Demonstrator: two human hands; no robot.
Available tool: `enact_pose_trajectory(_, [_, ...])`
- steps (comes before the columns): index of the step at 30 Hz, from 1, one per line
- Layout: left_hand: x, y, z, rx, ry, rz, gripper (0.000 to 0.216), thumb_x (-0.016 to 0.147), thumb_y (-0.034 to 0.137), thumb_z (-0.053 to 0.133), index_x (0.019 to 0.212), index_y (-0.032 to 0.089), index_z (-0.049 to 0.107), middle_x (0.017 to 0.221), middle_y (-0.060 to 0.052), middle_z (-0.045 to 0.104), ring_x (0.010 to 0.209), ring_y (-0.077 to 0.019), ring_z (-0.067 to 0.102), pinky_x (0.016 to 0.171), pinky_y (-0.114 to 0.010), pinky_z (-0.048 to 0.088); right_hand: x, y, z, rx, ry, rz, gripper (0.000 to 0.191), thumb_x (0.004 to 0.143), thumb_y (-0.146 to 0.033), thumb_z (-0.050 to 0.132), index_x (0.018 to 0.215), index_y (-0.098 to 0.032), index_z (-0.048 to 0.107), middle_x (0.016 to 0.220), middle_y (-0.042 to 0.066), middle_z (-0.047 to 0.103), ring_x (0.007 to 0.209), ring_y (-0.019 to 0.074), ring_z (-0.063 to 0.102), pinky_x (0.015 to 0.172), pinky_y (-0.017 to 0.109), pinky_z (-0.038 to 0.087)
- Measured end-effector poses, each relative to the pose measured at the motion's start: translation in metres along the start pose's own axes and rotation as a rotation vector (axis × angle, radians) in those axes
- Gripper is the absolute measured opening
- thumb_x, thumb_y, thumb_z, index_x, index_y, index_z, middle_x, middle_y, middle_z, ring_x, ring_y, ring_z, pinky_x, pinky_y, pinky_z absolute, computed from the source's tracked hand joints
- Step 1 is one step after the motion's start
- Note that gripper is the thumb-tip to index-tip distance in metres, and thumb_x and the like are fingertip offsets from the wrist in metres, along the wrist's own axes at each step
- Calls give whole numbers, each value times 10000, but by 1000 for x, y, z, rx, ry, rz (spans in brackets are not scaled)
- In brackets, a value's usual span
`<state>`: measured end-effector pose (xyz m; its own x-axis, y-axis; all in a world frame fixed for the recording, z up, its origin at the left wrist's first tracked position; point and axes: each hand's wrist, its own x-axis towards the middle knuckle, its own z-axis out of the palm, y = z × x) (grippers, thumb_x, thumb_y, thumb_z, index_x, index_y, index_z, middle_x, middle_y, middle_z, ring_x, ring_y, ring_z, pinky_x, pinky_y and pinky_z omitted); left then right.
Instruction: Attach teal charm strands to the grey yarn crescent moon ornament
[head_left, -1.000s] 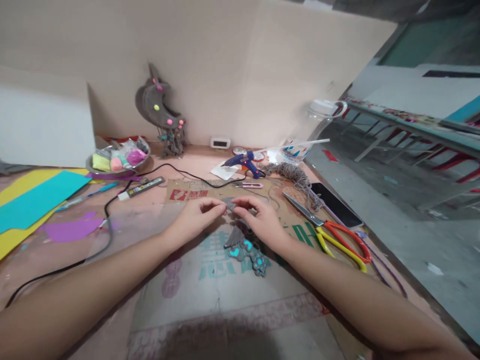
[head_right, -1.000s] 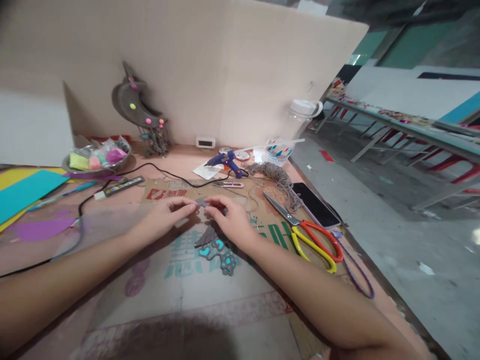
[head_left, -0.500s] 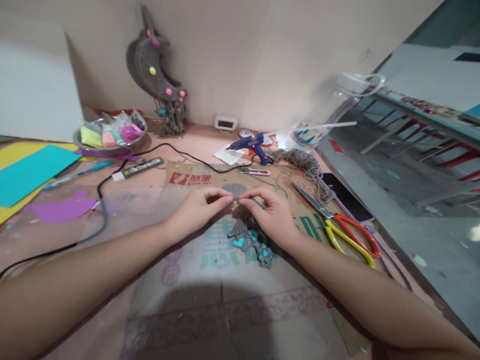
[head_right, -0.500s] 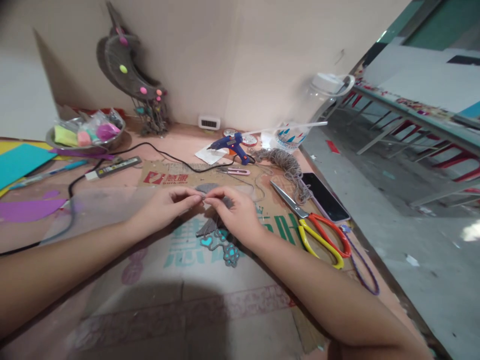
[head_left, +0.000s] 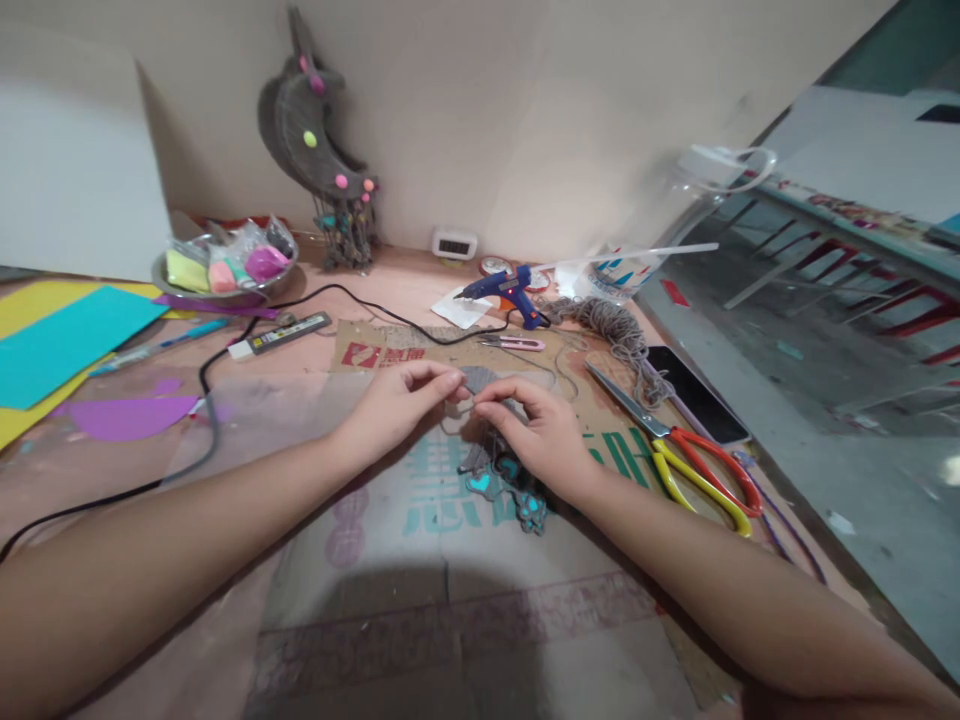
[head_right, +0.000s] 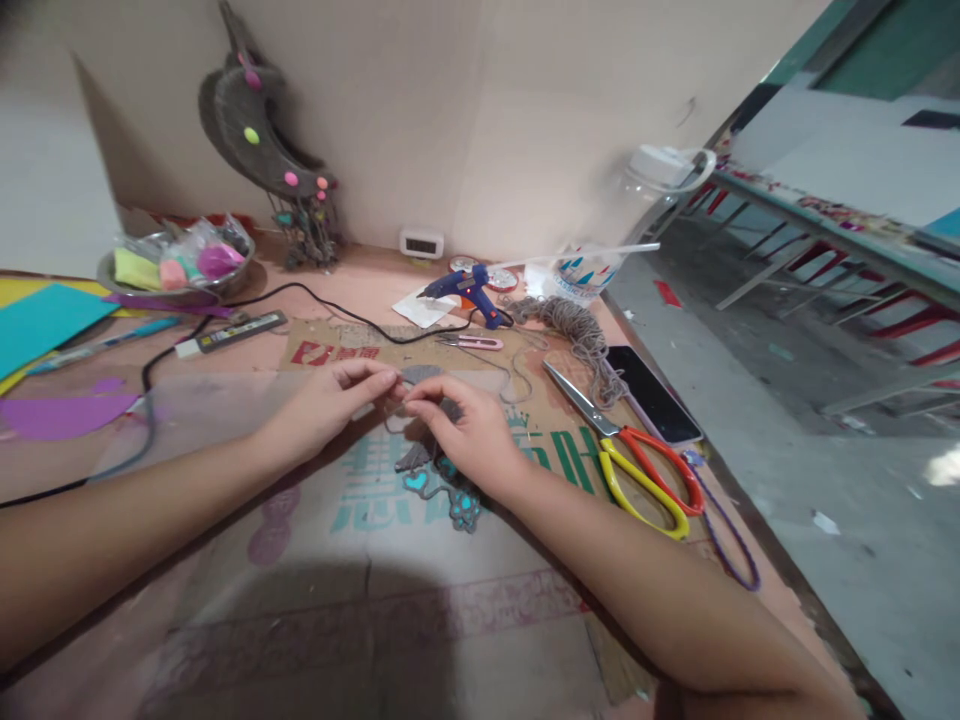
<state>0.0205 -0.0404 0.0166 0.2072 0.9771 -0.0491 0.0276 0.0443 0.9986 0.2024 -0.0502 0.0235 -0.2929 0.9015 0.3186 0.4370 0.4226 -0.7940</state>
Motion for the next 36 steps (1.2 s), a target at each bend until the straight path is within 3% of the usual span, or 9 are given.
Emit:
enact_pose_trajectory(11, [0,-10,0,174,-133,76,328,819,454,588,850,147,699,776,-30,677,701,-141,581,642,-242,435,3,8,5,-7,84,-1,37,809,-223,637,797,-209,669,762,-16,697,734,124,636,715,246,495])
enact_pose_trajectory(24, [-2,-10,0,166,-191,84,297,844,427,563,813,147,658,693,10,594,598,-93,492,562,-204,377,3,9,2,-14,-10,-40,171,823,-220,630,989,-224,674,840,-13,716,784,127,657,760,251,507])
enact_pose_trajectory(32, [-2,-10,0,90,-232,48,280,842,406,575,821,140,658,716,2,625,622,-94,519,590,-203,391,2,7,4,-21,14,-58,123,805,-226,648,921,-233,684,872,-4,722,805,148,663,777,282,513])
enact_pose_trajectory(36, [-1,-12,-1,71,-248,53,297,848,423,572,833,141,665,690,7,611,612,-92,514,582,-206,387,2,7,3,-36,41,-64,33,799,-224,645,807,-225,677,781,-15,710,747,142,651,732,266,508])
